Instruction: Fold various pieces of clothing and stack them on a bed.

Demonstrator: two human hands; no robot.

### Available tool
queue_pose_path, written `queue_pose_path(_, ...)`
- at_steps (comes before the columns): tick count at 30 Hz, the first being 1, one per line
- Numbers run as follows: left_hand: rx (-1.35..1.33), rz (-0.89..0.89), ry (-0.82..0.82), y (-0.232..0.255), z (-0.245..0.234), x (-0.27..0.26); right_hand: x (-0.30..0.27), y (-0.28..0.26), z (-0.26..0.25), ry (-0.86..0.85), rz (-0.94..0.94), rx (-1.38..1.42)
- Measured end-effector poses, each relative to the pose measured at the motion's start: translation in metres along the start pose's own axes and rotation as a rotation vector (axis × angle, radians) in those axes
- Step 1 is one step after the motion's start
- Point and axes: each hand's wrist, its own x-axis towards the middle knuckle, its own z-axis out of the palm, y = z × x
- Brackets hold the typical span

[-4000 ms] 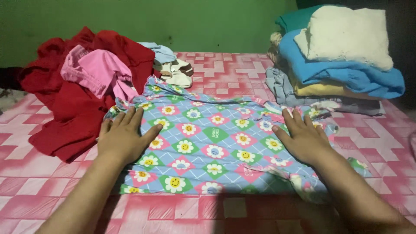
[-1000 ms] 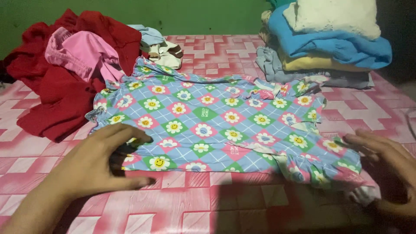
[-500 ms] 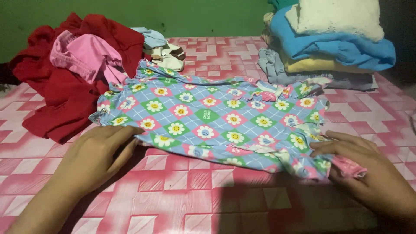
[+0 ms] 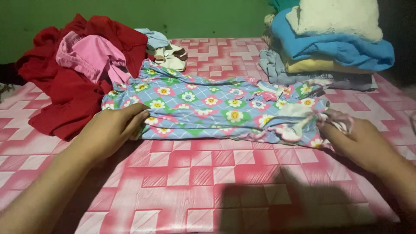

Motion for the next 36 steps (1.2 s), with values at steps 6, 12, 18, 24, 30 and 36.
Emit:
queue_pose_path(6, -0.008, 0.063, 0.001, -0.008, -0.002, 0.021, 0.029, -0.002, -0.004, -0.139, 0.298, -0.044)
queue_pose_path(12, 0.006, -0.064, -0.074, -0.07, -0.004, 0.025, 0.036, -0.007, -0.004, -0.202, 0.372, 0.009)
queue_pose_path(18, -0.251, -0.293, -0.212, -0.09, -0.021, 0.018, 0.035, -0.005, -0.023, -0.32, 0.482, 0.003)
queue_pose_path(24, -0.994, -0.176, 0.056, -0.118, 0.005, 0.026, 0.035, 0.053, -0.025, -0.463, 0.263, 0.189)
queue_pose_path(30, -0.983, -0.139, 0.168, -0.126, 0.034, 0.036, 0.026, 0.022, -0.015, -0.213, 0.272, 0.436)
queue_pose_path(36, -0.398, -0.067, 0.407, -0.064, 0.026, 0.014, 0.034, -0.027, -0.013, -0.132, 0.353, 0.356)
